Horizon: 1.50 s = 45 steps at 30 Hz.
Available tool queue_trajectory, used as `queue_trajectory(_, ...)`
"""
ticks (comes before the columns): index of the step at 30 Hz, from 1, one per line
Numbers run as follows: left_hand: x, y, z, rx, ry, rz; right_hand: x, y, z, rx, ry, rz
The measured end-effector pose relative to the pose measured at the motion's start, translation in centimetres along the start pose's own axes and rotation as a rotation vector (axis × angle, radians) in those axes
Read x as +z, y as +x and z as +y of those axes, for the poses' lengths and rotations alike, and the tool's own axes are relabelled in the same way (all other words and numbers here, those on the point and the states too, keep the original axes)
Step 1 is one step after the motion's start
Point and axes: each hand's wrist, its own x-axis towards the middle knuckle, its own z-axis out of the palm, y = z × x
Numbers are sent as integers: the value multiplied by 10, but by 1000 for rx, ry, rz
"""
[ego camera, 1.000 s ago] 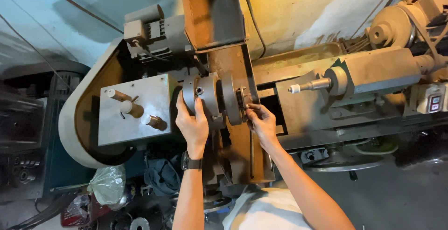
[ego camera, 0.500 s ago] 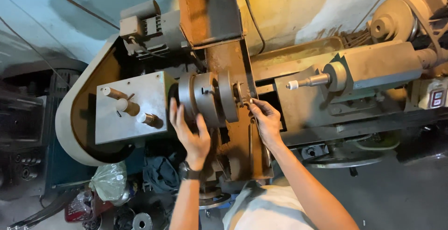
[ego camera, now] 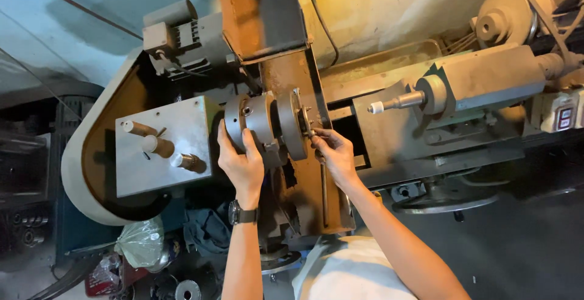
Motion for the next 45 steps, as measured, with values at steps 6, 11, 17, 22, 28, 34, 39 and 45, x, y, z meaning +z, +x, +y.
queue_trajectory(6,3,-3,-3,83,-4,69,1,-11,-2,-105,-69,80)
queue_trajectory(11,-14,-44,29,275,67,243,-38,-43,25,-206,-241,166)
queue_trajectory(17,20,-170,68,28,-322,-445,-112,-82,-3,-404,-627,-85)
queue_trajectory(22,55,-230,98,-269,-332,-822,-289,-112,-11,-117,-763,263)
queue_trajectory(28,114,-271,143,-307,-264,-1069,-551,-86,81,130,-1034,639)
queue_trajectory(34,218,-333,146,-86,-176,-1138,-715,-57,279,453,-802,384)
queue_trajectory(39,246,-326,167,-205,-175,-1225,-692,-62,184,815,-964,468)
queue_trajectory(45,218,-326,145,-361,-196,-1117,-600,-166,186,904,-501,320)
